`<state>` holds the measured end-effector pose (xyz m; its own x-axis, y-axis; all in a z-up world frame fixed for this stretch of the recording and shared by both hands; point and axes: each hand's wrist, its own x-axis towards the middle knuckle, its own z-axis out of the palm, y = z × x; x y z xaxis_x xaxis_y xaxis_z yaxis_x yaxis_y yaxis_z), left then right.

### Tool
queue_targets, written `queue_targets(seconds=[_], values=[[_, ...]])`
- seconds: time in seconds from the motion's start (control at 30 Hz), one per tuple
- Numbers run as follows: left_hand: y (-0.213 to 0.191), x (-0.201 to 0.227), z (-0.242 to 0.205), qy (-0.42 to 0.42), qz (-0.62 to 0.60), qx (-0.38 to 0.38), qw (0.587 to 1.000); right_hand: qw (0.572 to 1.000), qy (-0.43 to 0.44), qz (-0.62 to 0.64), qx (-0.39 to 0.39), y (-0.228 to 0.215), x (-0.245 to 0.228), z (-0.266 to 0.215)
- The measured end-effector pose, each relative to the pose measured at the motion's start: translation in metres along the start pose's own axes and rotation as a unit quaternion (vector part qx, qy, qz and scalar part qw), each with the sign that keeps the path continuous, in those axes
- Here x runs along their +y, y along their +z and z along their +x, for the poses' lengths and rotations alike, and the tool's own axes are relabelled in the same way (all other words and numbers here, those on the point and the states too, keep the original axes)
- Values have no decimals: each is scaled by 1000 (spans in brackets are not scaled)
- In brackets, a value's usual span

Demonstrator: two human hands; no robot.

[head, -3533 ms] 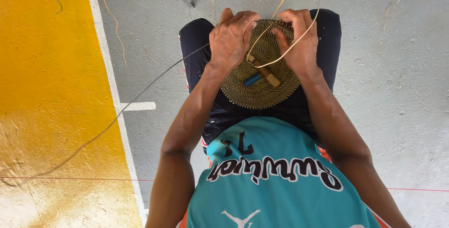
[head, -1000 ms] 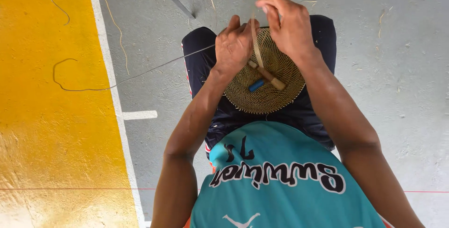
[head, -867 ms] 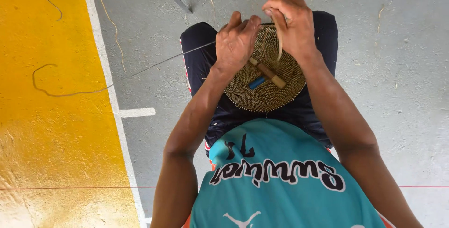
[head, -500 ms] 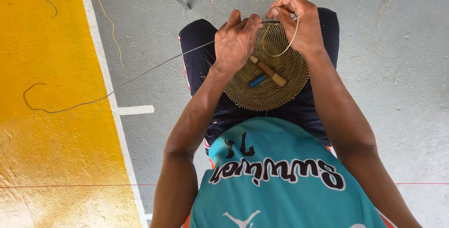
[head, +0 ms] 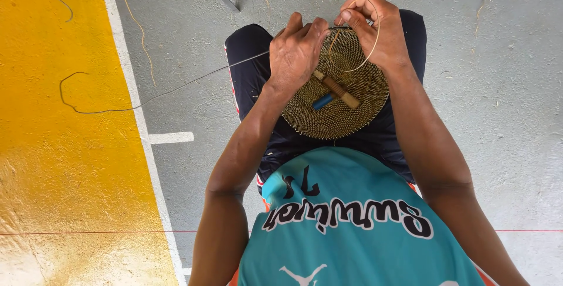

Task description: Weaving a circular basket base using thin material strips.

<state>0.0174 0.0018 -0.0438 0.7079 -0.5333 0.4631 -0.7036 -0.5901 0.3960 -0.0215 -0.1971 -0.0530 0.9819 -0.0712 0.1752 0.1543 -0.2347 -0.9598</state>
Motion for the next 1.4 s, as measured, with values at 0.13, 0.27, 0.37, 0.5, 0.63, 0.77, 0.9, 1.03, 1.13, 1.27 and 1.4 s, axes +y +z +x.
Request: queue_targets(seconds=[0.13,0.27,0.37,0.5,0.63,0.77,0.9,1.03,1.13,1.27,1.4], values=[[0,0,0,-1,0,-3,1000,998,-15,-58,-27,-4,6,0],[3,-2,-2,6,4,1,1000,987,19,-154,-48,-7,3,2],[3,-1,-4,4,8,-9,1000,982,139,-114,-54,-3,-8,6],[1,-1,-3,15,14,-6,1000,986,130,-88,-50,-5,6,4],[-1,0,-2,13,8,-5,1000,993,98,-51,-49,-5,5,3],[-2,1,-2,13,0,-4,1000,992,110,-28,-47,-7,9,2],[0,1,-3,20,0,2,1000,992,111,-18,-56,-7,11,2],[3,-2,-3,16,12,-8,1000,989,132,-21,-55,-10,8,5],[2,0,-4,20,12,-4,1000,990,127,-10,-53,-9,10,3],[1,0,-2,13,3,-17,1000,993,69,-78,-57,-7,16,2],[-3,-2,4,7,-17,11,1000,953,-103,-283,44,4,-34,-10]])
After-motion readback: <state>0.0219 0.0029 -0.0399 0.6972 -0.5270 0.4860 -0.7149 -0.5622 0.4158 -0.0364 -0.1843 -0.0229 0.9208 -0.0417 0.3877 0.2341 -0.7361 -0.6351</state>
